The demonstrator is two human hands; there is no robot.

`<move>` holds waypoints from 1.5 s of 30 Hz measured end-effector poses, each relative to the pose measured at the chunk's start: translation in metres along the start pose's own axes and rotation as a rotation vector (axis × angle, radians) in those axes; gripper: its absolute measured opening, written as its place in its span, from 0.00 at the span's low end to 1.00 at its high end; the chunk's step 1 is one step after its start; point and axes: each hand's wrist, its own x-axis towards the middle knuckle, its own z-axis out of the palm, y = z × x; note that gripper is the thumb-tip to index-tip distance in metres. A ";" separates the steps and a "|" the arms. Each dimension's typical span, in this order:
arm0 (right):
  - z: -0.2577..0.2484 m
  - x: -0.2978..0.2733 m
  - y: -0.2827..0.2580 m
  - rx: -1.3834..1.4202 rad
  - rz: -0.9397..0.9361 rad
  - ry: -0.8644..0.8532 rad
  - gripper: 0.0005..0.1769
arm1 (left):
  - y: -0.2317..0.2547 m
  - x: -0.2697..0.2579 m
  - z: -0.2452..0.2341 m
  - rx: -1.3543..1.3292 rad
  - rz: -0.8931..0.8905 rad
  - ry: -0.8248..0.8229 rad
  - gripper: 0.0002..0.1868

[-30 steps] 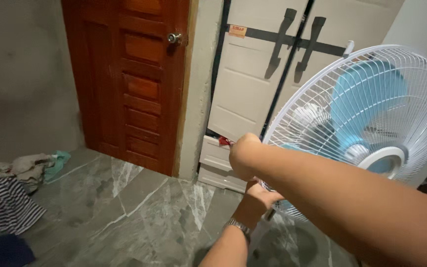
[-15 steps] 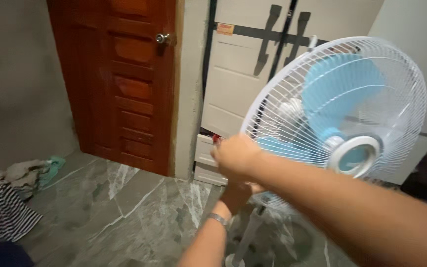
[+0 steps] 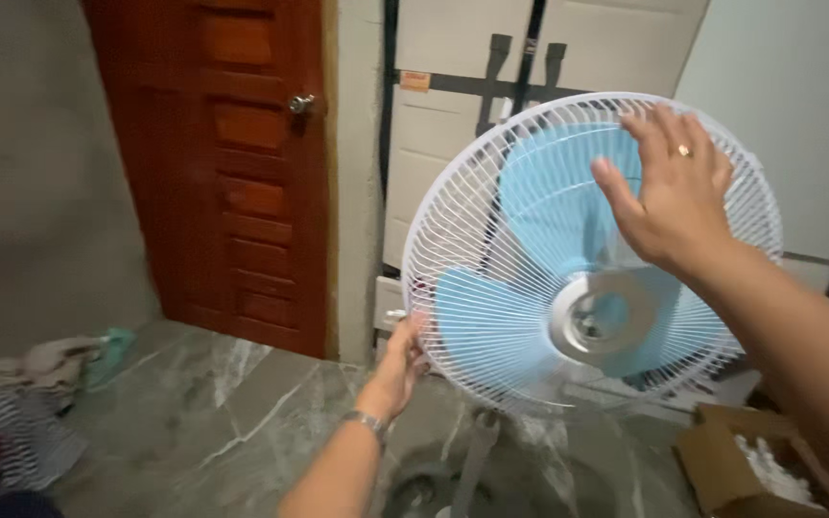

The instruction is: The person disassembles a standing electric fan by hand. They remove the front grille, then the fan blades, and finally the rear grille, placing each part on the floor. The video ends with the fan head separated from the stand.

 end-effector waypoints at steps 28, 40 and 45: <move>0.011 -0.120 0.118 0.784 1.090 0.002 0.43 | 0.087 0.008 0.072 0.418 0.318 0.341 0.47; 0.014 -0.124 0.112 1.152 0.959 0.060 0.41 | 0.089 0.020 0.072 0.506 0.237 0.422 0.61; 0.002 -0.127 0.104 1.106 1.019 0.024 0.43 | 0.083 0.019 0.068 0.484 0.317 0.399 0.61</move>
